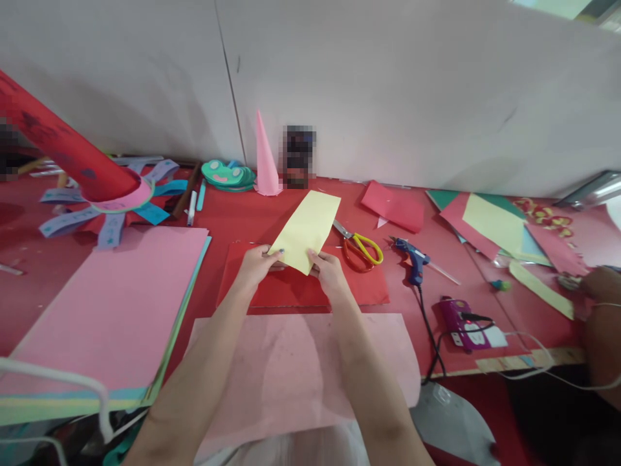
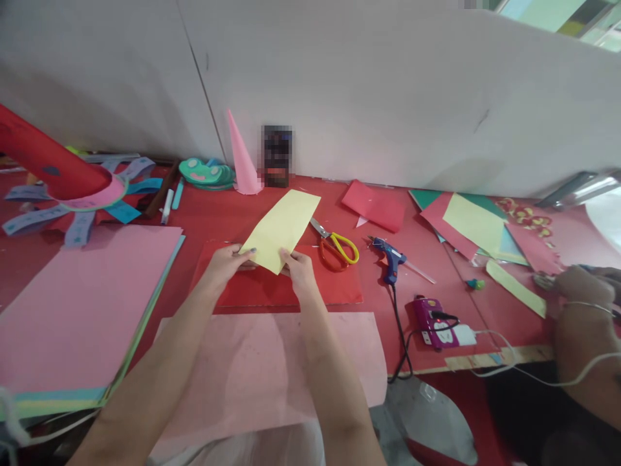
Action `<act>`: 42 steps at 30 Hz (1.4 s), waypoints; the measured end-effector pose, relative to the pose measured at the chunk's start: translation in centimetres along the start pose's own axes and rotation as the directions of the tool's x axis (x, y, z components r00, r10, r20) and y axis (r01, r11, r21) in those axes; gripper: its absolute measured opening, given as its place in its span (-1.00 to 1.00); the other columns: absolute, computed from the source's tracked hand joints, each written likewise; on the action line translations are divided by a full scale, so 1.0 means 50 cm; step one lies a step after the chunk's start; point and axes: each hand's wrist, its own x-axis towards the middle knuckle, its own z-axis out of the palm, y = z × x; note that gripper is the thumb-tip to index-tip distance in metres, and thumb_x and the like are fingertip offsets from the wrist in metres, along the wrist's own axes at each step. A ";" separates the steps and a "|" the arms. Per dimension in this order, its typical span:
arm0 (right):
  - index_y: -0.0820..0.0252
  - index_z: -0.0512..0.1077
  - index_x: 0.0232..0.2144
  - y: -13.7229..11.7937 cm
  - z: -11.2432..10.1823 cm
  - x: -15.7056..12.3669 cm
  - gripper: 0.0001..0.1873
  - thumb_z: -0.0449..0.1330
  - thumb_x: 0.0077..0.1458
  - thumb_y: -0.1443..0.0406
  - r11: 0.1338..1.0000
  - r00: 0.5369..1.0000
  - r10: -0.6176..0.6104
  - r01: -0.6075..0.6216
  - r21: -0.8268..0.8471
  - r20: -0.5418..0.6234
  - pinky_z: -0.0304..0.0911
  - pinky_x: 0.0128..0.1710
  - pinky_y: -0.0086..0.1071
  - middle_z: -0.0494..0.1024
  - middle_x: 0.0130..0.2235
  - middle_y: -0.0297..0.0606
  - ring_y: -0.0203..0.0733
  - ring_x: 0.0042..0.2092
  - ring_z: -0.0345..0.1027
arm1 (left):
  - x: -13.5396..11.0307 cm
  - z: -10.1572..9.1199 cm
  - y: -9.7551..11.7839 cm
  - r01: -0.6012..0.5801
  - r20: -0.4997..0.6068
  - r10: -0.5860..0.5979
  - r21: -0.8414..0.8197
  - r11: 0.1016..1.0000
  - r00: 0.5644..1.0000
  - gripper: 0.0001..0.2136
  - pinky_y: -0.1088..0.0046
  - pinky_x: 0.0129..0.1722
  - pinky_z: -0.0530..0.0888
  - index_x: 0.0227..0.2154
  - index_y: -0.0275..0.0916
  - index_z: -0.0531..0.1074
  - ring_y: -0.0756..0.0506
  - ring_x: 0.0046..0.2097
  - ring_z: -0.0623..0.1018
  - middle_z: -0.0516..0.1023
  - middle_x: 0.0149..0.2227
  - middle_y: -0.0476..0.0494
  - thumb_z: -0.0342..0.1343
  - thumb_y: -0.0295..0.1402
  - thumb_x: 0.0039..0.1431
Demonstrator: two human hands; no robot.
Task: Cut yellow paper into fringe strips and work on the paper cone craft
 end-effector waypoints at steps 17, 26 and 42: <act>0.30 0.49 -0.29 0.000 -0.008 0.008 -0.66 0.37 -0.16 0.24 0.993 0.999 0.001 -0.006 0.120 0.040 0.47 -0.21 -0.28 0.61 -0.24 -0.11 -0.07 -0.20 0.52 | -0.006 0.001 0.002 0.043 0.109 -0.050 0.073 0.996 0.993 -0.95 0.39 -0.29 0.55 -0.44 -0.32 0.44 -0.03 -0.48 0.56 0.58 -0.48 -0.12 0.15 -0.43 0.04; 0.35 0.49 -0.33 0.007 -0.004 0.012 -0.78 0.31 -0.07 0.31 0.990 0.998 0.045 -0.038 0.135 -0.045 0.46 -0.17 -0.26 0.62 -0.27 -0.10 -0.07 -0.21 0.52 | -0.010 0.003 0.005 0.087 0.138 -0.101 0.102 0.991 0.985 -0.96 0.42 -0.31 0.56 -0.46 -0.32 0.43 -0.02 -0.49 0.56 0.57 -0.54 -0.11 0.11 -0.48 0.07; 0.27 0.45 -0.33 0.012 -0.002 0.029 -0.73 0.04 0.19 0.21 0.945 0.979 0.013 0.054 0.322 -0.202 0.44 -0.19 -0.30 0.62 -0.30 -0.15 -0.16 -0.20 0.51 | -0.013 0.000 0.007 0.120 0.178 -0.134 0.082 0.989 0.975 -0.95 0.46 -0.29 0.55 -0.41 -0.31 0.45 -0.01 -0.46 0.57 0.59 -0.47 -0.11 0.15 -0.44 0.05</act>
